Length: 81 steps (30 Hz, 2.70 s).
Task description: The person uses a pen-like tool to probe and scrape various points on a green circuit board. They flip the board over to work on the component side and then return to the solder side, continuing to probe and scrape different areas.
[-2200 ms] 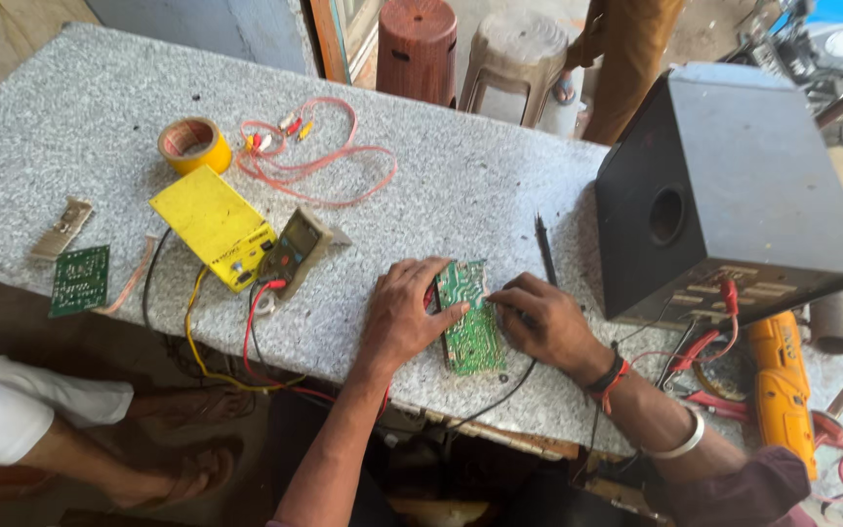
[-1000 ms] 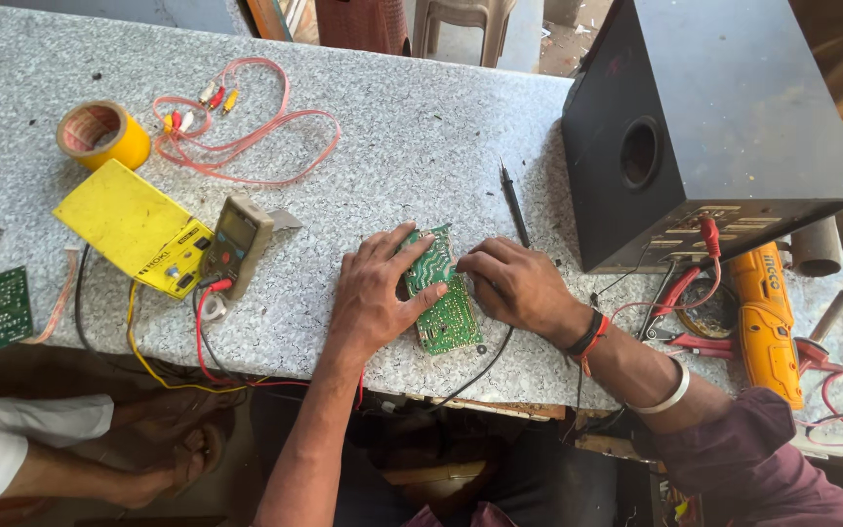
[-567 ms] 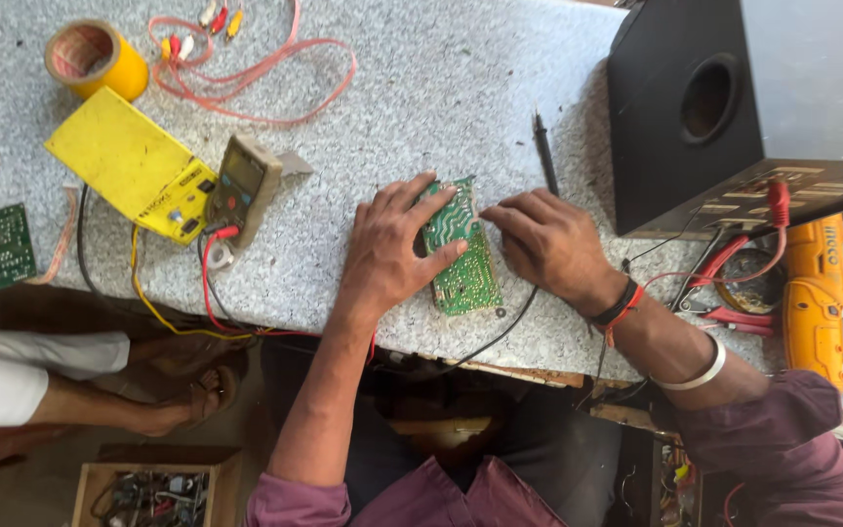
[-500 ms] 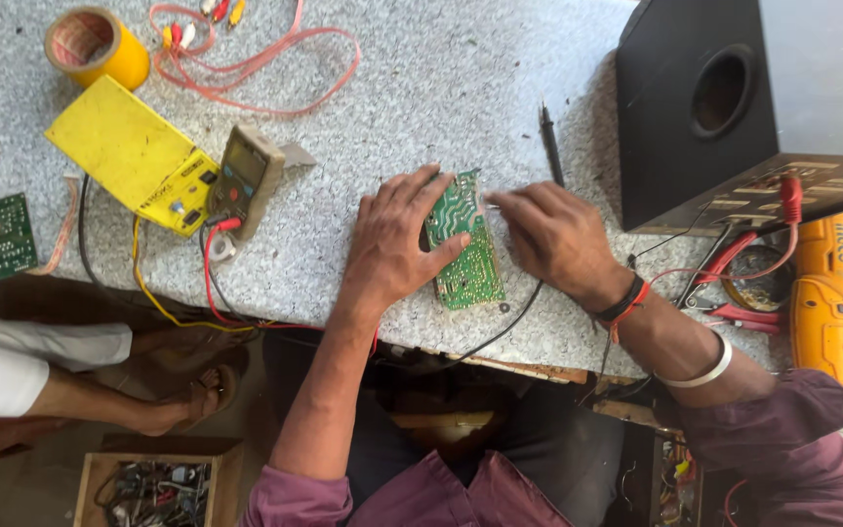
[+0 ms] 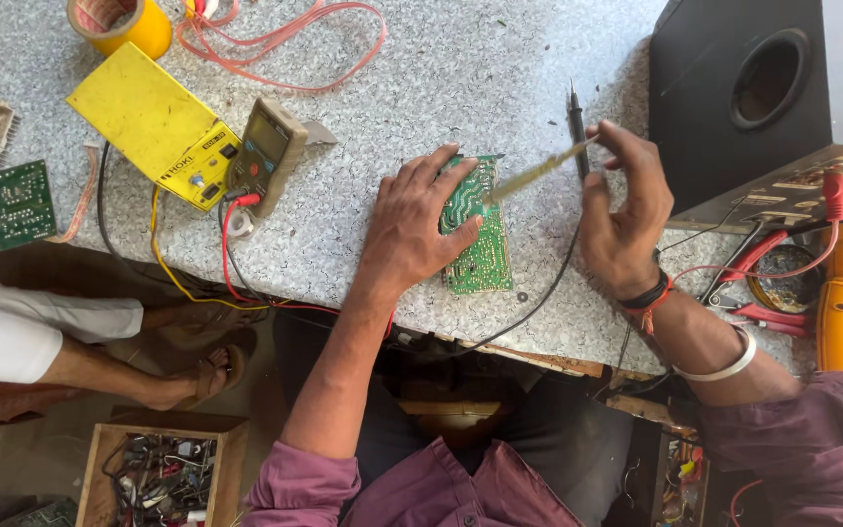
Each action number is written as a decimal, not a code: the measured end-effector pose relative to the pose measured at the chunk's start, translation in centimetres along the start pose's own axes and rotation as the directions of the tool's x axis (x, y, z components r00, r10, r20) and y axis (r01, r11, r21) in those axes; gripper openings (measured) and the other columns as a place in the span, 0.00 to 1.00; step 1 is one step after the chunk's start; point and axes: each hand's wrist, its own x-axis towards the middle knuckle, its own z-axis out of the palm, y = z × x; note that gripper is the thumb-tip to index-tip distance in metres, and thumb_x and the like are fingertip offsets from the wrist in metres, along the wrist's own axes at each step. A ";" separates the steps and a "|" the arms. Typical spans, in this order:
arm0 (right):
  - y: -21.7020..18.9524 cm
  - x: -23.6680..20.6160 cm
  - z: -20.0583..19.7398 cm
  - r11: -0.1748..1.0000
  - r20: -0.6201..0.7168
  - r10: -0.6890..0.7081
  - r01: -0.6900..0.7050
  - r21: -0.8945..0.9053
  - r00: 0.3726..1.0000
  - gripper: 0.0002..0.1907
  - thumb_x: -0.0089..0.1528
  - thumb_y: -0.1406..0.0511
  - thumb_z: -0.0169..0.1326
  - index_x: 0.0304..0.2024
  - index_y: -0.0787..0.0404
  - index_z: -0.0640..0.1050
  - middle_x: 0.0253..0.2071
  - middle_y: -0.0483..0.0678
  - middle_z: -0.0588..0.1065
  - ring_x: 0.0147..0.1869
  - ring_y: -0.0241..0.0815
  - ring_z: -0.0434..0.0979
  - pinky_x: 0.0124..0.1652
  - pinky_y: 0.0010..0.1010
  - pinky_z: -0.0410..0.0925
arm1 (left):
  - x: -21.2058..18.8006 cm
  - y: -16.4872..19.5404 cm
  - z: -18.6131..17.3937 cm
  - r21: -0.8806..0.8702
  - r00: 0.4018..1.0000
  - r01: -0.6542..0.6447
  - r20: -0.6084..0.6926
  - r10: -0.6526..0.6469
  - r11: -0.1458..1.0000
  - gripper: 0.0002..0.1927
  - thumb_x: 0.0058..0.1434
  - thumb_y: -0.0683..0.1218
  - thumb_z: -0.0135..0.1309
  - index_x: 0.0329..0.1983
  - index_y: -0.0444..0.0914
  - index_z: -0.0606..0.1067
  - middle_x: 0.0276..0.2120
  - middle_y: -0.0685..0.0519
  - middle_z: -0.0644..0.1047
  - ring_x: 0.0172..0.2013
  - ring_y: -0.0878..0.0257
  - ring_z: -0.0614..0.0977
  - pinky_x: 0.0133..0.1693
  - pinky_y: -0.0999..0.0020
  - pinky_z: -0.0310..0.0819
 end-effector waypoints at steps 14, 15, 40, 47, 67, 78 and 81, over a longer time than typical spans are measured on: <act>2.1 -1.0 0.7 0.915 0.000 0.173 -0.161 0.369 0.985 0.29 0.66 0.70 0.67 0.67 0.65 0.70 0.58 0.54 0.78 0.64 0.44 0.80 0.64 0.33 0.75 | -0.2 0.7 -0.8 -0.022 1.000 0.016 -0.018 -0.016 1.000 0.39 0.59 0.63 0.57 0.70 0.42 0.66 0.70 0.49 0.65 0.69 0.53 0.65 0.66 0.47 0.56; 2.2 -1.1 0.7 0.909 0.028 0.176 -0.174 0.378 0.984 0.28 0.67 0.68 0.66 0.66 0.66 0.70 0.58 0.55 0.78 0.63 0.46 0.81 0.60 0.33 0.76 | -0.2 0.6 -0.8 -0.030 1.000 0.012 -0.023 -0.012 0.999 0.39 0.59 0.63 0.57 0.70 0.43 0.66 0.70 0.49 0.66 0.69 0.52 0.65 0.66 0.47 0.57; 2.4 -0.4 1.7 0.652 0.657 0.359 -0.682 0.331 0.663 0.12 0.64 0.67 0.59 0.47 0.71 0.80 0.40 0.52 0.82 0.43 0.39 0.85 0.46 0.29 0.79 | -0.4 1.3 -1.2 -0.002 0.999 -0.016 -0.043 0.016 1.000 0.34 0.59 0.62 0.59 0.68 0.48 0.72 0.69 0.50 0.67 0.67 0.52 0.67 0.63 0.49 0.60; 1.7 -0.3 1.7 0.755 0.646 0.387 -0.629 0.188 0.658 0.11 0.63 0.67 0.60 0.45 0.69 0.81 0.36 0.51 0.83 0.40 0.37 0.86 0.41 0.27 0.79 | -0.3 1.4 -1.4 -0.006 0.999 -0.015 -0.045 0.015 1.000 0.35 0.58 0.61 0.60 0.67 0.47 0.72 0.69 0.49 0.66 0.68 0.52 0.66 0.63 0.48 0.59; 0.4 0.1 1.1 0.762 0.602 0.323 -0.579 0.292 0.730 0.15 0.65 0.63 0.59 0.51 0.66 0.81 0.43 0.50 0.83 0.48 0.39 0.83 0.48 0.28 0.76 | -0.4 1.4 -1.7 -0.064 0.998 -0.009 -0.056 0.006 0.998 0.37 0.57 0.60 0.59 0.70 0.46 0.69 0.69 0.48 0.66 0.68 0.51 0.66 0.64 0.48 0.58; -1.2 0.6 1.6 0.967 0.576 -0.252 0.220 0.127 0.777 0.16 0.68 0.57 0.55 0.52 0.59 0.79 0.56 0.50 0.79 0.71 0.60 0.70 0.64 0.50 0.67 | -0.5 1.4 -2.1 -0.048 0.998 0.004 -0.055 -0.006 0.999 0.38 0.54 0.57 0.61 0.68 0.44 0.69 0.69 0.49 0.66 0.67 0.51 0.66 0.63 0.49 0.58; -1.0 0.6 1.6 0.968 0.591 -0.248 0.224 0.116 0.767 0.16 0.68 0.56 0.55 0.51 0.59 0.78 0.56 0.51 0.79 0.71 0.60 0.69 0.65 0.51 0.65 | -0.5 1.4 -2.0 -0.027 0.999 0.020 -0.047 -0.021 0.999 0.38 0.53 0.57 0.62 0.69 0.46 0.69 0.69 0.50 0.66 0.68 0.51 0.65 0.64 0.48 0.57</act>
